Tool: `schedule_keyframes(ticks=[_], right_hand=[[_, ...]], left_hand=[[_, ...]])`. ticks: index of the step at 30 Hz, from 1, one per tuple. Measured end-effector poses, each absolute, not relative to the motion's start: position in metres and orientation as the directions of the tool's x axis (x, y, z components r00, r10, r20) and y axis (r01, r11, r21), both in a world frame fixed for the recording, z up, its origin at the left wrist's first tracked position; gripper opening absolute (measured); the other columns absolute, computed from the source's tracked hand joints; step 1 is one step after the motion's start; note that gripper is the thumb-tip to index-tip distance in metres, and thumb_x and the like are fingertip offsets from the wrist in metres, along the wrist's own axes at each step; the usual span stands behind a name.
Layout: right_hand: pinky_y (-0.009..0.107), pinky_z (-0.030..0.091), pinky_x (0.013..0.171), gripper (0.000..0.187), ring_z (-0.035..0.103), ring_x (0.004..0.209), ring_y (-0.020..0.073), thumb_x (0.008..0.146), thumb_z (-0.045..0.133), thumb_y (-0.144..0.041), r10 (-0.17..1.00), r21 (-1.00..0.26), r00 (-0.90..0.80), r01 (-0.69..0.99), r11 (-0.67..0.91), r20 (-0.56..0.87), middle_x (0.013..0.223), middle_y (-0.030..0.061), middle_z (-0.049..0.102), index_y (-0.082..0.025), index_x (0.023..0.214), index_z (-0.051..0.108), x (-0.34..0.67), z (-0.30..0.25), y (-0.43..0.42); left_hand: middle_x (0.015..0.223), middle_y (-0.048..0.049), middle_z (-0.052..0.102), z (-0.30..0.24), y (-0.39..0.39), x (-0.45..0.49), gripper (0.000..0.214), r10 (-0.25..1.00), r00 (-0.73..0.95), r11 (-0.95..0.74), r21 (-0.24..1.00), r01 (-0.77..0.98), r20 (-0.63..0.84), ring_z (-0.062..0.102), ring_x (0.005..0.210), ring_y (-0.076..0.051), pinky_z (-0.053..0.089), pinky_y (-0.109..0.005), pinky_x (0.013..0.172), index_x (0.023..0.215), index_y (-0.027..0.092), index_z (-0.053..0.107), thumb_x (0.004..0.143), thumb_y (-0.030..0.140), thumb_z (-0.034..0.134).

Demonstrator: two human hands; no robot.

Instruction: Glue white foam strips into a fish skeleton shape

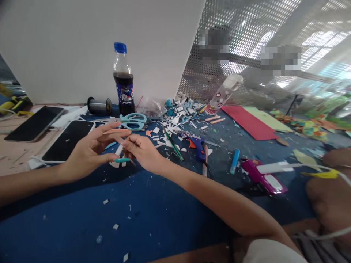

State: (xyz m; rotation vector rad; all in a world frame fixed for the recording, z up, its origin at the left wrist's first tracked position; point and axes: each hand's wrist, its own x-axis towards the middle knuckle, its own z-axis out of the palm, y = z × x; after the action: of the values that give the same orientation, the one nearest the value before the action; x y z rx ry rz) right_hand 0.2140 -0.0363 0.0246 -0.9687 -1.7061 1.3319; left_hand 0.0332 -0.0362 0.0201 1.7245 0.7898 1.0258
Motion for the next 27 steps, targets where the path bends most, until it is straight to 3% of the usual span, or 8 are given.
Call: schedule_keyframes(ticks=[5, 9, 12, 14, 16, 19, 25, 27], right_hand=[[0.025, 0.037, 0.043, 0.047, 0.047, 0.04, 0.0087, 0.087, 0.049, -0.062, 0.916, -0.973, -0.39, 0.157, 0.169, 0.096, 0.053, -0.004, 0.051, -0.022, 0.064, 0.048, 0.203, 0.018, -0.037], [0.028, 0.04, 0.052, 0.052, 0.051, 0.05, 0.0117, 0.093, 0.036, -0.064, 0.935, -0.926, -0.344, 0.318, 0.204, 0.087, 0.057, 0.0004, 0.053, -0.021, 0.066, 0.05, 0.215, 0.032, -0.044], [0.033, 0.042, 0.058, 0.047, 0.053, 0.059, 0.0175, 0.091, 0.042, -0.063, 0.987, -0.408, -0.078, 0.903, 0.13, 0.143, 0.064, 0.0051, 0.054, -0.019, 0.076, 0.051, 0.247, 0.047, -0.047], [0.042, 0.046, 0.067, 0.051, 0.059, 0.084, 0.0318, 0.089, 0.046, -0.06, 0.972, -0.052, 0.11, 0.994, -0.101, 0.208, 0.086, 0.0214, 0.06, -0.01, 0.089, 0.057, 0.276, 0.051, -0.046], [0.051, 0.048, 0.073, 0.064, 0.055, 0.101, 0.0446, 0.086, 0.051, -0.06, 0.914, 0.094, 0.312, 0.934, -0.345, 0.259, 0.104, 0.0348, 0.056, 0.001, 0.105, 0.056, 0.305, 0.048, -0.042], [0.055, 0.048, 0.078, 0.082, 0.053, 0.111, 0.0507, 0.082, 0.048, -0.068, 0.836, 0.122, 0.521, 0.831, -0.543, 0.169, 0.113, 0.0416, 0.052, 0.007, 0.115, 0.052, 0.335, 0.038, -0.037], [0.046, 0.05, 0.064, 0.084, 0.068, 0.085, 0.0439, 0.081, 0.044, -0.072, 0.86, 0.079, 0.505, 0.863, -0.499, -0.078, 0.083, 0.0301, 0.066, 0.005, 0.109, 0.058, 0.342, 0.031, -0.035], [0.043, 0.049, 0.062, 0.072, 0.068, 0.082, 0.0418, 0.083, 0.047, -0.064, 0.862, 0.069, 0.493, 0.87, -0.488, -0.115, 0.081, 0.0288, 0.066, 0.003, 0.104, 0.061, 0.34, 0.035, -0.036]], left_hand=[[0.123, -0.0136, 0.068, 0.017, -0.036, 0.032, 0.053, 0.887, 0.354, -0.32, 0.948, 0.002, 0.298, 0.06, 0.123, -0.025, 0.052, -0.041, 0.104, 0.125, 0.016, 0.048, 0.078, 0.022, 0.07], [0.119, -0.0101, 0.07, 0.013, -0.034, 0.02, 0.049, 0.868, 0.354, -0.425, 0.89, 0.164, 0.349, 0.064, 0.117, -0.026, 0.054, -0.043, 0.101, 0.122, 0.021, 0.051, 0.079, 0.027, 0.072], [0.119, -0.0088, 0.071, 0.011, -0.028, 0.011, 0.045, 0.873, 0.355, -0.446, 0.841, 0.308, 0.333, 0.065, 0.115, -0.027, 0.057, -0.043, 0.096, 0.121, 0.023, 0.051, 0.081, 0.029, 0.07], [0.118, -0.0092, 0.071, 0.01, -0.022, 0.008, 0.045, 0.885, 0.326, -0.434, 0.844, 0.317, 0.333, 0.066, 0.111, -0.026, 0.058, -0.041, 0.092, 0.122, 0.022, 0.05, 0.082, 0.03, 0.069], [0.115, -0.0087, 0.072, 0.008, -0.017, 0.007, 0.046, 0.895, 0.296, -0.419, 0.855, 0.304, 0.334, 0.069, 0.102, -0.023, 0.059, -0.039, 0.088, 0.122, 0.021, 0.05, 0.082, 0.032, 0.068], [0.114, -0.0069, 0.072, 0.007, -0.012, 0.008, 0.047, 0.917, 0.282, -0.368, 0.872, 0.322, 0.283, 0.069, 0.087, -0.019, 0.059, -0.037, 0.082, 0.124, 0.023, 0.05, 0.082, 0.034, 0.068], [0.108, -0.0043, 0.073, 0.007, -0.012, 0.009, 0.045, 0.948, 0.225, -0.294, 0.895, 0.335, 0.227, 0.068, 0.082, -0.017, 0.059, -0.034, 0.078, 0.12, 0.025, 0.052, 0.08, 0.034, 0.069], [0.107, -0.004, 0.073, 0.007, -0.011, 0.009, 0.044, 0.948, 0.235, -0.284, 0.899, 0.334, 0.213, 0.068, 0.084, -0.018, 0.059, -0.034, 0.08, 0.119, 0.025, 0.052, 0.079, 0.034, 0.069]])
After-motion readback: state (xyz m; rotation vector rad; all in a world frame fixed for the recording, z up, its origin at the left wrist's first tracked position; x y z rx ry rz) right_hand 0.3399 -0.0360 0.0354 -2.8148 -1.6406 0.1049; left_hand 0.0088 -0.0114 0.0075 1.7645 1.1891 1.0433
